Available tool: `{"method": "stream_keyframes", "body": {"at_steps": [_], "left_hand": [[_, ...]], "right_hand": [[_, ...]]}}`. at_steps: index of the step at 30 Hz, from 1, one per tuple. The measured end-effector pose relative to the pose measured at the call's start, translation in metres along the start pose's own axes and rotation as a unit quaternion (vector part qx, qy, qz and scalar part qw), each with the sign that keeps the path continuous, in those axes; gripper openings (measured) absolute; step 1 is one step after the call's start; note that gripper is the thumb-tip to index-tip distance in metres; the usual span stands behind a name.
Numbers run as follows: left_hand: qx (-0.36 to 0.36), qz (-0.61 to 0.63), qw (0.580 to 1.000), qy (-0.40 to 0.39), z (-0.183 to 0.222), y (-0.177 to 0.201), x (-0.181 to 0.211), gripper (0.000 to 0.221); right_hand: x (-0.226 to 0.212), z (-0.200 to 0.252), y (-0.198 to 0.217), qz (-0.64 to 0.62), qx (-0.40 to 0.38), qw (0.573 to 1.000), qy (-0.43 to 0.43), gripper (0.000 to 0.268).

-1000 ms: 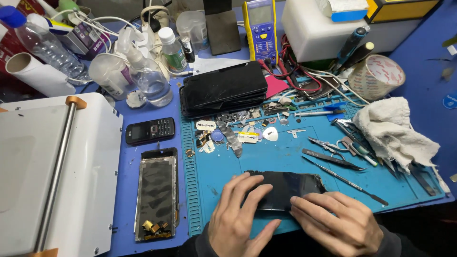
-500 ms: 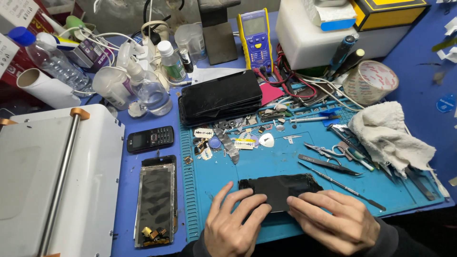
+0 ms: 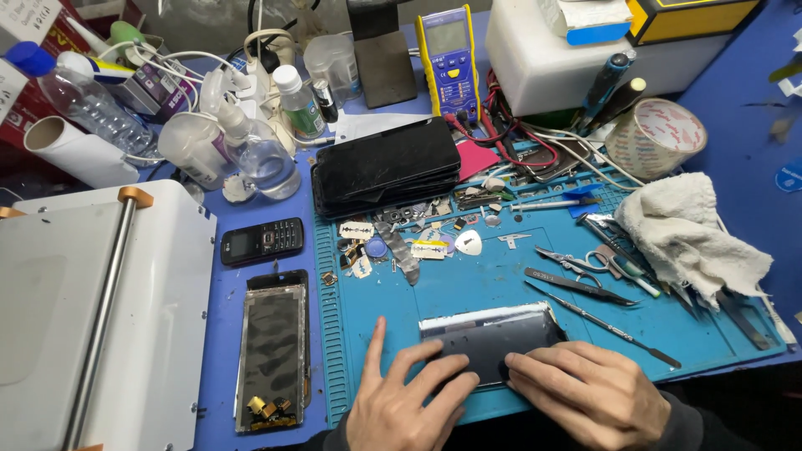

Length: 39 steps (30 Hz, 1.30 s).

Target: Repairing a smartphone by cleaning and disassembling internal screen components at a workbench.

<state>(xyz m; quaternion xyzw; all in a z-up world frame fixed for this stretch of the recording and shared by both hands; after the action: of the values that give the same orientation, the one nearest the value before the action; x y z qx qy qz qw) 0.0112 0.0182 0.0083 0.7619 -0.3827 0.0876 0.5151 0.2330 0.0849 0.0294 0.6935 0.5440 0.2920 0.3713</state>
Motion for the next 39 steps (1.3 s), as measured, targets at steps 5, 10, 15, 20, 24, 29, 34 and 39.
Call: {"method": "stream_keyframes", "body": {"at_steps": [5, 10, 15, 20, 24, 29, 34, 39], "left_hand": [[-0.055, -0.003, 0.998, -0.021, -0.008, -0.001, -0.009, 0.058], [-0.079, 0.014, 0.997, 0.005, -0.012, -0.010, -0.011, 0.065], [-0.073, 0.044, 0.996, 0.010, -0.015, -0.006, -0.008, 0.069], [-0.076, 0.038, 0.996, 0.008, -0.016, -0.007, -0.008, 0.068], [-0.064, 0.029, 0.997, 0.011, -0.016, -0.005, -0.006, 0.067], [-0.042, -0.004, 0.999, -0.009, -0.007, -0.006, 0.004, 0.064], [-0.033, 0.018, 0.999, -0.029, -0.005, -0.010, 0.018, 0.047], [-0.027, 0.005, 0.999, -0.036, -0.006, -0.017, 0.007, 0.040]], "right_hand": [[-0.001, -0.001, 0.002, -0.009, -0.002, 1.000, -0.014, 0.019], [0.000, -0.001, 0.002, -0.022, 0.010, 0.999, -0.031, 0.018], [0.001, -0.005, 0.005, -0.022, 0.003, 1.000, -0.016, 0.019], [0.001, -0.005, 0.012, -0.073, -0.002, 0.996, -0.049, 0.023], [0.014, 0.018, 0.015, -0.055, 0.010, 0.983, -0.174, 0.030], [0.014, 0.034, 0.036, -0.002, -0.047, 0.955, -0.292, 0.032], [0.015, 0.037, 0.054, 0.125, -0.017, 0.935, -0.330, 0.025], [0.026, 0.028, 0.052, 0.114, -0.147, 0.917, -0.353, 0.020]]}}
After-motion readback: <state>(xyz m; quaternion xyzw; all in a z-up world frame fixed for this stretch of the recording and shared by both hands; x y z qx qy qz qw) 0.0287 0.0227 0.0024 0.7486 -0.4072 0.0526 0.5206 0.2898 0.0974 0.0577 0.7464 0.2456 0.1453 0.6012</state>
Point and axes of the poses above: each hand's wrist, its own z-axis away from the middle knuckle, its own y-axis out of the back of the hand, x = y × z, the point moved 2 cm from there along -z, towards the middle knuckle, and after that the axes turned 4 degrees about z, right-handed, at the moved point
